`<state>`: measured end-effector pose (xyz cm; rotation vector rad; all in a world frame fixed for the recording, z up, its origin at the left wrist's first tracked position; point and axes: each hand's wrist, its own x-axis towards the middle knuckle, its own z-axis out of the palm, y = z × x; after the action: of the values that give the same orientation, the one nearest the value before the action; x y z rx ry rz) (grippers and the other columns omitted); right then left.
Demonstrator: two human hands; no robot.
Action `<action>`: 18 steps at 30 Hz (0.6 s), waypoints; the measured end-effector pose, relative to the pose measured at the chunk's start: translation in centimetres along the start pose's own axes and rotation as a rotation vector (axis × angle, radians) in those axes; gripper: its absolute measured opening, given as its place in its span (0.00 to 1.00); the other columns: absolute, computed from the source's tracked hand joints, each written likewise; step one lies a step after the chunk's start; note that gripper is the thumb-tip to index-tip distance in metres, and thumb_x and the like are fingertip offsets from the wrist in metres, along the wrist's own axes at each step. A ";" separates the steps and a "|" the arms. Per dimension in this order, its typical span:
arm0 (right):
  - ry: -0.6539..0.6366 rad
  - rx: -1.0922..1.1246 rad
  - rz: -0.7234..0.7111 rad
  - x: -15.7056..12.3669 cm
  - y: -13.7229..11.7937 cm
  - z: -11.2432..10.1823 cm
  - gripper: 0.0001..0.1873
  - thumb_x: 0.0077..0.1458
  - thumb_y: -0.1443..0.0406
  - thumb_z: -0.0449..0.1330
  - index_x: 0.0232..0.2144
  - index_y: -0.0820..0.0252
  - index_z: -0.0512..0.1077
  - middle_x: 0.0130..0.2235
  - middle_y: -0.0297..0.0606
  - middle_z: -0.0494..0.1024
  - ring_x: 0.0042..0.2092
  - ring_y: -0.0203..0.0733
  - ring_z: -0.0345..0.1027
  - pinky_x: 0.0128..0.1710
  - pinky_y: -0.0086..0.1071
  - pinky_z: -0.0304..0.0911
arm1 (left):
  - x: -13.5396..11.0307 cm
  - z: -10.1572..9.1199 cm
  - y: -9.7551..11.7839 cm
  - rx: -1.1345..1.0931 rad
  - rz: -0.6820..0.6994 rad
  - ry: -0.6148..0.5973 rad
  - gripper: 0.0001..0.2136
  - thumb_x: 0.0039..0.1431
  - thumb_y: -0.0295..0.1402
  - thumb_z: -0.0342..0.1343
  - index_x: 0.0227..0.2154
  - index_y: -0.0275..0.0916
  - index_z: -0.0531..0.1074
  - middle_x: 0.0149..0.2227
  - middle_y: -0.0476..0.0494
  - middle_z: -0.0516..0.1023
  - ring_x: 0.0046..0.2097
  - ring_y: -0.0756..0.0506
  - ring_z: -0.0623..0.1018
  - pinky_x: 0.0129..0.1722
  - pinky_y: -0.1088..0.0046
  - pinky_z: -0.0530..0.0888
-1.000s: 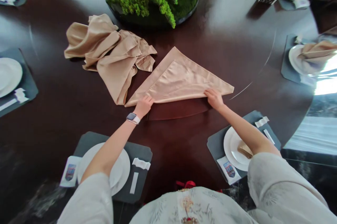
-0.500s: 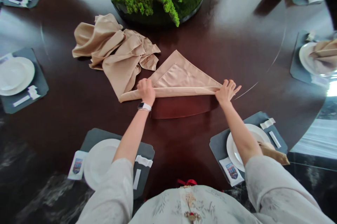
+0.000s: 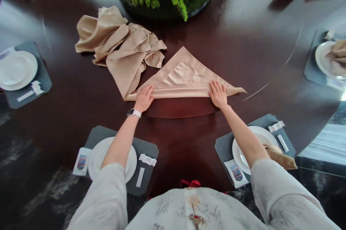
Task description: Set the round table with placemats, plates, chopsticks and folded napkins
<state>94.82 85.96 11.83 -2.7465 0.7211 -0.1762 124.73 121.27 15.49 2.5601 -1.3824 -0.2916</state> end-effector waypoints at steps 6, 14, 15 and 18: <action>0.077 0.086 0.083 0.4 2.4 -0.4 0.13 0.62 0.61 0.51 0.43 0.59 0.72 0.64 0.48 0.67 0.61 0.54 0.60 0.62 0.52 0.56 | 1.1 -3.5 -5.6 -0.001 -0.153 -0.120 0.13 0.65 0.41 0.48 0.40 0.39 0.74 0.39 0.37 0.79 0.45 0.37 0.77 0.51 0.59 0.69; 0.129 -0.001 0.165 0.9 0.7 -0.3 0.15 0.62 0.64 0.48 0.45 0.62 0.71 0.61 0.51 0.69 0.60 0.56 0.59 0.61 0.55 0.54 | 3.9 -0.1 4.0 0.009 -0.204 0.303 0.22 0.65 0.32 0.46 0.59 0.33 0.68 0.64 0.28 0.66 0.66 0.34 0.64 0.65 0.50 0.58; 0.135 -0.012 0.172 0.8 0.5 -0.2 0.15 0.63 0.64 0.48 0.46 0.62 0.70 0.61 0.51 0.68 0.61 0.55 0.59 0.62 0.55 0.53 | 3.7 1.3 6.5 -0.039 -0.058 0.253 0.23 0.66 0.32 0.46 0.62 0.34 0.66 0.67 0.31 0.62 0.69 0.36 0.60 0.68 0.52 0.55; 0.129 -0.041 0.154 0.6 0.3 -0.2 0.18 0.64 0.64 0.46 0.51 0.62 0.69 0.63 0.51 0.67 0.64 0.53 0.57 0.66 0.55 0.49 | 2.5 4.6 10.8 -0.136 0.215 0.068 0.26 0.67 0.36 0.46 0.67 0.40 0.60 0.71 0.39 0.56 0.74 0.39 0.51 0.72 0.52 0.47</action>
<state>95.16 85.35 11.97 -2.7228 0.9774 -0.3093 116.16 112.97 13.97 2.2686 -1.5398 -0.2499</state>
